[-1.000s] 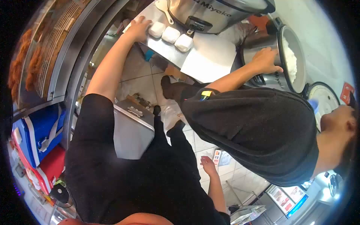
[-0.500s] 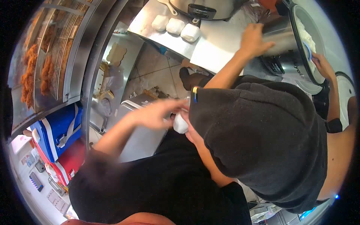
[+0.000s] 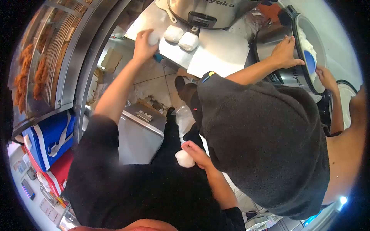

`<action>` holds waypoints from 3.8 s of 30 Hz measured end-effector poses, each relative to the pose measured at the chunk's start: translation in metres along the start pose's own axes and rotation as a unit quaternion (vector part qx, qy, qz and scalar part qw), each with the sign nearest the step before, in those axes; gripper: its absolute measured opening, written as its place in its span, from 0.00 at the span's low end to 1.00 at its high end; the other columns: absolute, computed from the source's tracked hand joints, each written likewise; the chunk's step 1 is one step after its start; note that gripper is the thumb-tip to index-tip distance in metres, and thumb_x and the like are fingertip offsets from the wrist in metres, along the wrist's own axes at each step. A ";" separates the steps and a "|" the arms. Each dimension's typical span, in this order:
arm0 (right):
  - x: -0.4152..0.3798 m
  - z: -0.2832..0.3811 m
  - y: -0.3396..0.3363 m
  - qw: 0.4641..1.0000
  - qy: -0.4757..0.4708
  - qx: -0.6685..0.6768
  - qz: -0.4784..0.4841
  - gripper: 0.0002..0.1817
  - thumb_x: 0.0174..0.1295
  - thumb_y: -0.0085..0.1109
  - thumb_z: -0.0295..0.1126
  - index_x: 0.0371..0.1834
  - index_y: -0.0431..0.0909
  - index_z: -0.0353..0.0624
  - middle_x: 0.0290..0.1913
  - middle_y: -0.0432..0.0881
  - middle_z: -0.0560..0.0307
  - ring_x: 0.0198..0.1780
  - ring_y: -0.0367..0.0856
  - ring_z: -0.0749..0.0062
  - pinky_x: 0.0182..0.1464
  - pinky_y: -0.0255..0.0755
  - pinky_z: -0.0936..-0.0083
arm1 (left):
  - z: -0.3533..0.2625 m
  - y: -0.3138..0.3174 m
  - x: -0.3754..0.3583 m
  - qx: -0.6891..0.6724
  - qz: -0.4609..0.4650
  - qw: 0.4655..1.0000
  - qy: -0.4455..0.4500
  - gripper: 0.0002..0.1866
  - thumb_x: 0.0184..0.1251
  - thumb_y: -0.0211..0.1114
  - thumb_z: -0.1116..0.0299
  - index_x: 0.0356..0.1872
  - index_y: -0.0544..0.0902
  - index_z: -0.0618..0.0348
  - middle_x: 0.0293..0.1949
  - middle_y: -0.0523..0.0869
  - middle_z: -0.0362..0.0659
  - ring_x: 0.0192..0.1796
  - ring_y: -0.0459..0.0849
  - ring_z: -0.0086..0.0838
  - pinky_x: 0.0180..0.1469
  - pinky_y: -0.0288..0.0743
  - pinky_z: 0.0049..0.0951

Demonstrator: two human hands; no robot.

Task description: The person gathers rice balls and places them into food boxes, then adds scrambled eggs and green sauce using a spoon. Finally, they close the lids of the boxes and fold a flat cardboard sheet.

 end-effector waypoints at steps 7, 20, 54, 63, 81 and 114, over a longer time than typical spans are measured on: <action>0.034 0.029 0.016 0.970 -0.157 0.184 -0.013 0.24 0.78 0.40 0.52 0.69 0.59 0.53 0.66 0.71 0.54 0.65 0.74 0.58 0.61 0.74 0.53 | -0.173 -0.117 -0.198 -0.189 0.049 0.981 0.007 0.43 0.46 0.74 0.76 0.69 0.66 0.63 0.64 0.72 0.59 0.65 0.71 0.54 0.67 0.68 0.48; -0.007 0.060 0.019 0.960 -0.116 0.205 0.149 0.37 0.51 0.68 0.58 0.57 0.75 0.43 0.71 0.62 0.41 0.66 0.72 0.47 0.62 0.75 0.56 | -0.101 -0.045 -0.049 -0.018 0.135 0.985 0.106 0.40 0.59 0.65 0.77 0.75 0.62 0.50 0.68 0.68 0.59 0.66 0.70 0.57 0.69 0.66 0.48; -0.049 0.010 0.061 0.915 0.001 0.400 0.062 0.34 0.49 0.71 0.55 0.57 0.73 0.53 0.66 0.65 0.46 0.63 0.69 0.34 0.48 0.80 0.33 | -0.104 0.053 -0.029 -0.005 -0.014 1.000 0.002 0.36 0.54 0.73 0.61 0.67 0.72 0.53 0.57 0.79 0.56 0.58 0.79 0.52 0.59 0.75 0.47; -0.093 -0.058 0.018 0.886 -0.095 0.422 0.166 0.40 0.58 0.59 0.70 0.65 0.69 0.56 0.71 0.63 0.42 0.69 0.64 0.29 0.53 0.74 0.23 | -0.080 0.057 -0.059 -0.286 0.014 0.937 -0.200 0.44 0.39 0.79 0.52 0.64 0.75 0.53 0.56 0.80 0.57 0.60 0.79 0.51 0.65 0.73 0.46; -0.132 -0.215 0.087 0.899 0.228 0.000 0.374 0.45 0.59 0.47 0.76 0.67 0.68 0.52 0.67 0.72 0.38 0.64 0.74 0.35 0.45 0.81 0.32 | -0.343 -0.214 -0.894 -0.692 -0.286 0.490 -0.446 0.41 0.52 0.70 0.82 0.67 0.61 0.48 0.60 0.73 0.44 0.65 0.74 0.35 0.63 0.73 0.45; -0.098 -0.906 0.694 0.685 0.534 -0.343 0.358 0.44 0.67 0.36 0.72 0.70 0.67 0.46 0.68 0.72 0.39 0.64 0.74 0.36 0.47 0.79 0.32 | -0.223 -0.530 -1.521 -0.566 -0.628 0.356 -0.398 0.37 0.53 0.77 0.74 0.65 0.67 0.51 0.52 0.78 0.40 0.56 0.79 0.30 0.57 0.77 0.35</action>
Point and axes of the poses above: each hand's wrist, its own x-axis towards the middle knuckle, its own y-axis out of the palm, z = x × y, the point moved 2 cm from there along x, towards the middle knuckle
